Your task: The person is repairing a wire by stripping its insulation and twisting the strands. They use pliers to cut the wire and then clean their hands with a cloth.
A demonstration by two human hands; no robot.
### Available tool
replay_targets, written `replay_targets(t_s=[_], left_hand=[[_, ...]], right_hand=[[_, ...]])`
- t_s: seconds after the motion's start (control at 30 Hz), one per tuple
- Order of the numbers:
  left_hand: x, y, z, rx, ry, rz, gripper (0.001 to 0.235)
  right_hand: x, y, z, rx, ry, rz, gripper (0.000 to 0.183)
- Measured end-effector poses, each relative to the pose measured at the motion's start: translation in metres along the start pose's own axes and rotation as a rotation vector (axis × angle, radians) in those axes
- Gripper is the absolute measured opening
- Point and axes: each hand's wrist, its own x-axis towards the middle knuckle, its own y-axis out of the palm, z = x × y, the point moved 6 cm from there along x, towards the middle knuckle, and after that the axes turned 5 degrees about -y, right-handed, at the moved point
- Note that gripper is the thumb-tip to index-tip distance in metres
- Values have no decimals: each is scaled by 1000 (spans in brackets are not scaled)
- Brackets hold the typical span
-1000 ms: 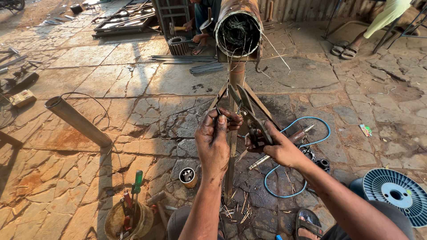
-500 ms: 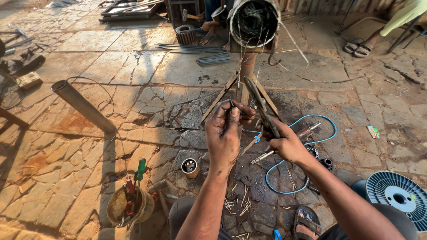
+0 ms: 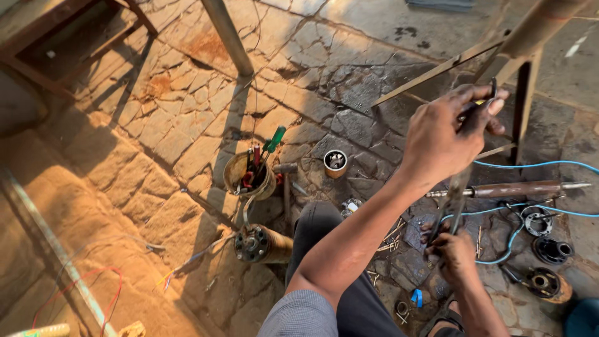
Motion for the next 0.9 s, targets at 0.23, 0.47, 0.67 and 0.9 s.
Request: replay_targets(t_s=[0.23,0.47,0.67,0.9], left_hand=[[3,7,44,237,137,-111,37],[-4,1,35,243,147,77,36],[-17,39,24,333,145,419,40],[3,74,-68,-610,34,436,42]], right_hand=[[1,-44,-199,261,667,-157,33],[-11,-29,-212,114,851,-183,44],[-1,-32,-208,64,659,-304,31],[-5,-36,-202,-277,613,-123,25]])
